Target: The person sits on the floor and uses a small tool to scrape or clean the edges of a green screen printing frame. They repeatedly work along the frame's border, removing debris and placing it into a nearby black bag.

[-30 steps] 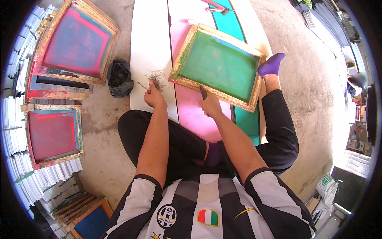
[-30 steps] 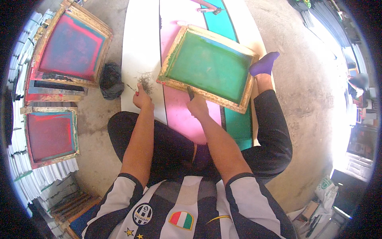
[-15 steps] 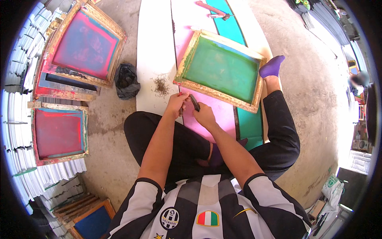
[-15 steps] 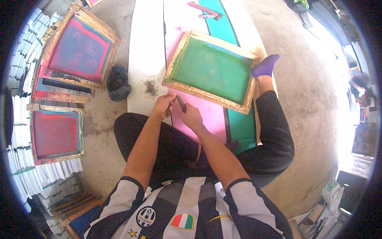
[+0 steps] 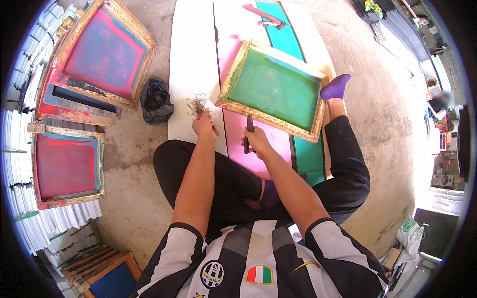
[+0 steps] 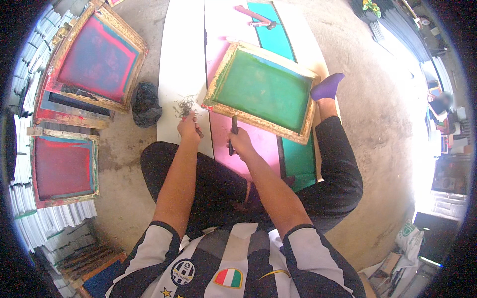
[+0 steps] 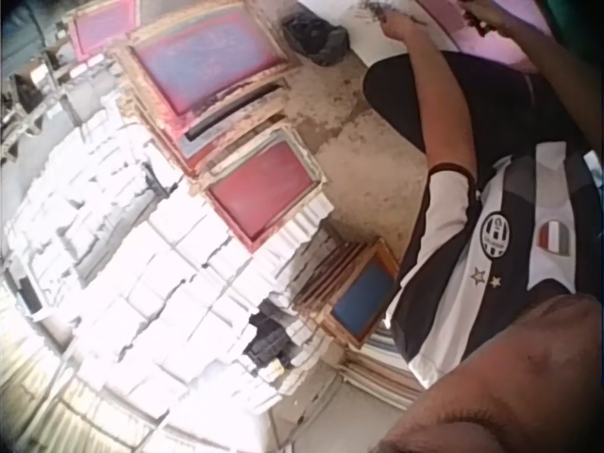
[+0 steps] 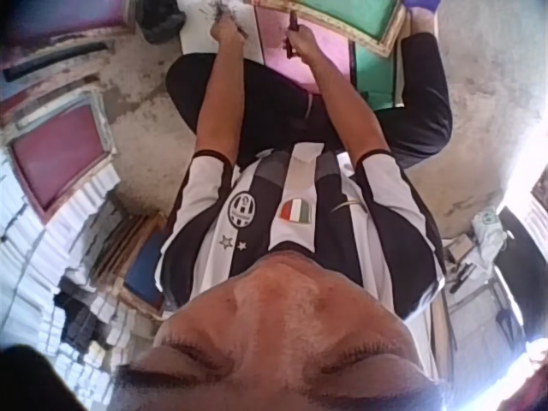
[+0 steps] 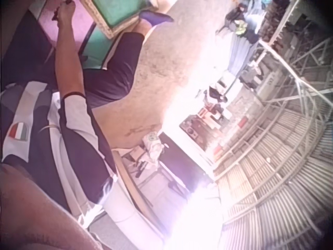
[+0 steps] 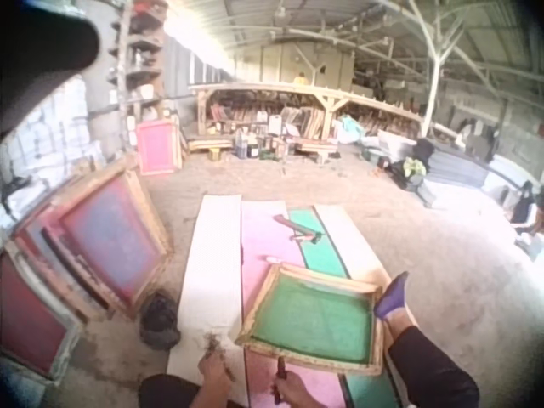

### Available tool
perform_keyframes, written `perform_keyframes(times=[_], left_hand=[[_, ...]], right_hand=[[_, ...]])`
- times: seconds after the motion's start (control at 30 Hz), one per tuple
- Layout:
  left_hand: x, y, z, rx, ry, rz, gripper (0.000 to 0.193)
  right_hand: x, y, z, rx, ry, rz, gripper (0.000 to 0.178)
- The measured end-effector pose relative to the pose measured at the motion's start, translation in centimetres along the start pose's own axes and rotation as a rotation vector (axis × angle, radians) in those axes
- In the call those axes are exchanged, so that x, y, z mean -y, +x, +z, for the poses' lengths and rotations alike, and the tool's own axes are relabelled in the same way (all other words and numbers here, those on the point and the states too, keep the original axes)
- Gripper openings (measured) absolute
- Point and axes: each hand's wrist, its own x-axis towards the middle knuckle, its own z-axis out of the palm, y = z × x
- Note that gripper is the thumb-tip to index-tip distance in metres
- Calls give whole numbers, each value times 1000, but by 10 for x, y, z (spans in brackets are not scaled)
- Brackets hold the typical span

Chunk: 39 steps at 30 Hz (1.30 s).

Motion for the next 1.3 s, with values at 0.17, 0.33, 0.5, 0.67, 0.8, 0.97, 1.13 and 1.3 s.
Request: perform_keyframes(times=[0.17, 0.33, 0.5, 0.67, 0.8, 0.97, 1.13, 1.3], left_hand=[[-7, 3, -1, -48, -112, -55, 23], [-10, -11, 9, -49, -67, -25, 25], [-4, -2, 14, -42, -89, -10, 24], [1, -1, 15, -19, -43, -47, 24], [6, 1, 17, 5, -52, 2, 25], [11, 6, 22, -1, -16, 4, 25], [13, 14, 13, 4, -34, 6, 25], [15, 2, 15, 20, 8, 64, 26]], right_hand=[[3, 17, -2, -106, -49, 60, 20], [12, 22, 1, -158, -114, 57, 19], [13, 37, 2, -194, -236, 102, 21], [21, 29, 9, -188, -407, 117, 23], [20, 26, 12, -298, -517, 95, 19], [-5, 41, 8, -367, -541, 46, 21], [10, 23, 14, -323, -521, 67, 35], [-18, 36, 4, -200, -241, -27, 24]])
